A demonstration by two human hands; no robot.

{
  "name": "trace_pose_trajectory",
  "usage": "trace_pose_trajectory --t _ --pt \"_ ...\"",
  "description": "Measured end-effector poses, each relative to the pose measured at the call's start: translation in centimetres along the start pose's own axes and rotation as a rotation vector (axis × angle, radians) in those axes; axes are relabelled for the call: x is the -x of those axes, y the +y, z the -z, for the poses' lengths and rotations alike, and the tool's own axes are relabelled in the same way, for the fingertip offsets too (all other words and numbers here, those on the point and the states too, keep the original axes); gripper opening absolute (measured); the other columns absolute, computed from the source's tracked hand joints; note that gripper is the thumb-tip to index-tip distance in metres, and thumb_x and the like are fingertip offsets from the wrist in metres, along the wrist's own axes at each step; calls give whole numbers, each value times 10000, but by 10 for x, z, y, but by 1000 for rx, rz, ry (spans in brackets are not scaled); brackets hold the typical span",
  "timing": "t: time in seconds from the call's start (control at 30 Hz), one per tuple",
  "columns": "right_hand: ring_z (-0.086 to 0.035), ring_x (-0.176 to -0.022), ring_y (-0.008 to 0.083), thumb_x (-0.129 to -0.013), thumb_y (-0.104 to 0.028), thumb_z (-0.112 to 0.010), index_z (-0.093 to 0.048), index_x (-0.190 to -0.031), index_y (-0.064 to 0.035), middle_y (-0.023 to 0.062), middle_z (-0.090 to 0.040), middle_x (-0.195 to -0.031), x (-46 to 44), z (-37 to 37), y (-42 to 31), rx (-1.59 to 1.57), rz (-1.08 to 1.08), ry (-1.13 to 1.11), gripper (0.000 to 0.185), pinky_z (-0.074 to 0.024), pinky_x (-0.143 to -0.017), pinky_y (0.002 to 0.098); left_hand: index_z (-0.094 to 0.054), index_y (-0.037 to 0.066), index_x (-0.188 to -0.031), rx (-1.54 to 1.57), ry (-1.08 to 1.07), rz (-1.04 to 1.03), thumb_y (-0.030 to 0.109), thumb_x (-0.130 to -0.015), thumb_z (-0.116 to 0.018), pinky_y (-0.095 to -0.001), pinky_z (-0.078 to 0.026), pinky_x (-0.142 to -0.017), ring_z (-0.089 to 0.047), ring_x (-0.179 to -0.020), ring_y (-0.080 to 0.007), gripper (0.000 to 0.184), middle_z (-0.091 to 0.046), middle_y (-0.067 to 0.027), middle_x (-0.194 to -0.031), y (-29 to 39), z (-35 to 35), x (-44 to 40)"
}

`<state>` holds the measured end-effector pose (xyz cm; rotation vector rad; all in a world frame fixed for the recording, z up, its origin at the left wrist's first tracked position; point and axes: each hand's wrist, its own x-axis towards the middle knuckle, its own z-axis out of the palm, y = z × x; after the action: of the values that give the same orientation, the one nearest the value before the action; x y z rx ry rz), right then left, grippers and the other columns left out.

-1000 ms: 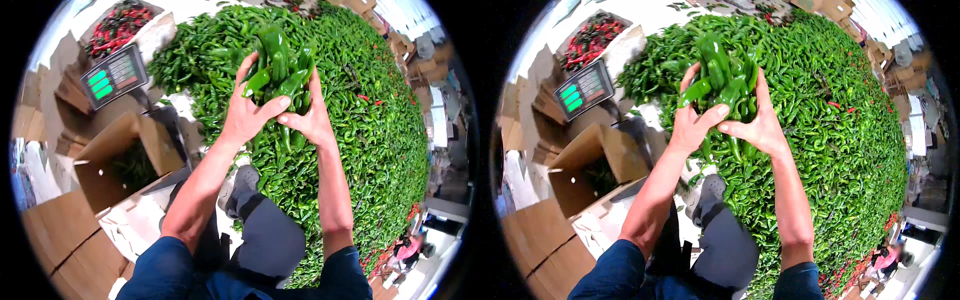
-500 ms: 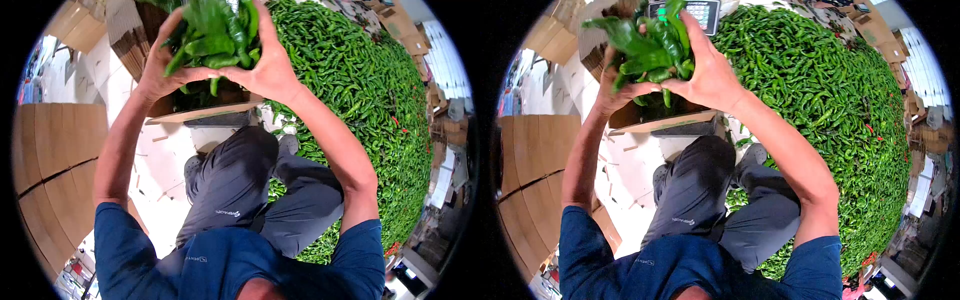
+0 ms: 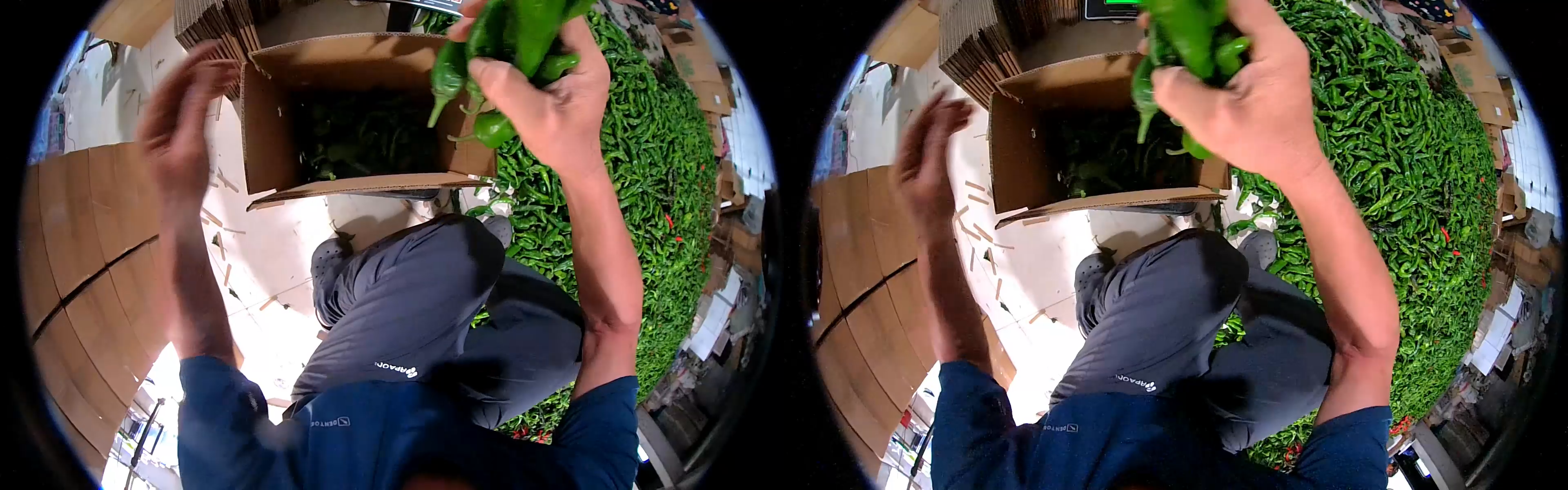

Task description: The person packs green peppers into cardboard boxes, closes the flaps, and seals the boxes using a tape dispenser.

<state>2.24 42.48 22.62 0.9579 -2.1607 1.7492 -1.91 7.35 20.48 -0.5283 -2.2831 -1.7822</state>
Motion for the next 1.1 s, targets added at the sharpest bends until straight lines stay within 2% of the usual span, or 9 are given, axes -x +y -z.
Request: trace_pose_trajectory --t 0.07,0.13,0.23,0.3,0.33,0.6,0.8,0.9,1.1 --pt "-673 -942 166 -782 -12 -735 -625 -1278 -59 88 -693 -1090 -2 -39 -17 228 -117 269 511 -548 -852 305 -605 -91 -1291 43 310 11 84 -1039 -561 -369 -601 -884 -726 -975 -265 309 -722 -216 -1102 4 11 1" --pt "-666 -1071 280 -817 -233 -822 -605 -1336 -46 158 -690 -1181 -2 -38 -5 309 -227 1 592 -522 -953 351 -598 -76 -1302 101 414 -4 77 -1046 -529 -369 -602 -856 -725 -951 -268 306 -720 -213 -1083 8 20 11" --pt "-670 -1106 244 -863 -321 -802 -597 -1357 -3 153 -691 -1233 15 -24 11 411 -269 33 622 -543 -911 351 -588 -72 -1297 85 272 -205 84 -1056 -500 -376 -591 -802 -707 -856 -249 300 -714 -182 -997 18 16 37" --pt "-634 -1136 197 -835 -231 -832 -501 -1432 -2 142 -652 -1221 18 9 -9 -160 -920 437 720 -522 -1013 389 -564 -54 -1307 191 177 -181 104 -1065 -461 -369 -571 -782 -689 -865 -224 308 -704 -165 -985 30 3 58" --pt "-665 -1101 205 -907 -199 -750 -543 -1406 -3 144 -674 -1226 35 29 -3 65 -716 418 575 -546 -953 370 -552 -46 -1312 244 127 -170 115 -1069 -441 -365 -562 -772 -679 -869 -212 312 -699 -156 -979 39 -6 71" --pt "-652 -1121 255 -902 -330 -764 -391 -1512 53 232 -635 -1317 286 154 52 617 -1220 490 812 -526 -964 348 -596 38 -1320 17 -1167 -211 183 -884 -727 -475 -509 -912 -643 -1099 -344 478 -658 -190 -1183 77 -198 151" --pt "-441 -1403 420 -851 -506 -764 -226 -1585 16 290 -393 -1549 433 162 75 1056 -1474 538 1049 -393 -1143 483 -493 -58 -1383 256 -621 427 204 -861 -699 -450 -430 -1097 -537 -1298 -423 620 -536 -294 -1394 15 -405 165" --pt "-417 -1419 423 -844 -561 -742 -247 -1585 -21 290 -361 -1569 433 192 77 1232 -1396 604 1042 -393 -1141 489 -381 -94 -1457 585 -114 1480 109 -828 -699 -469 -450 -1054 -587 -1195 -357 733 -535 -305 -1379 -45 -488 151" --pt "-337 -1476 427 -786 -698 -734 -186 -1584 62 303 -282 -1612 437 251 131 1003 -1490 686 1231 -290 -1222 478 -321 -27 -1505 -221 -15 1190 355 -749 -818 -519 -375 -1139 -474 -1344 -400 982 -414 -269 -1490 -96 -513 182"
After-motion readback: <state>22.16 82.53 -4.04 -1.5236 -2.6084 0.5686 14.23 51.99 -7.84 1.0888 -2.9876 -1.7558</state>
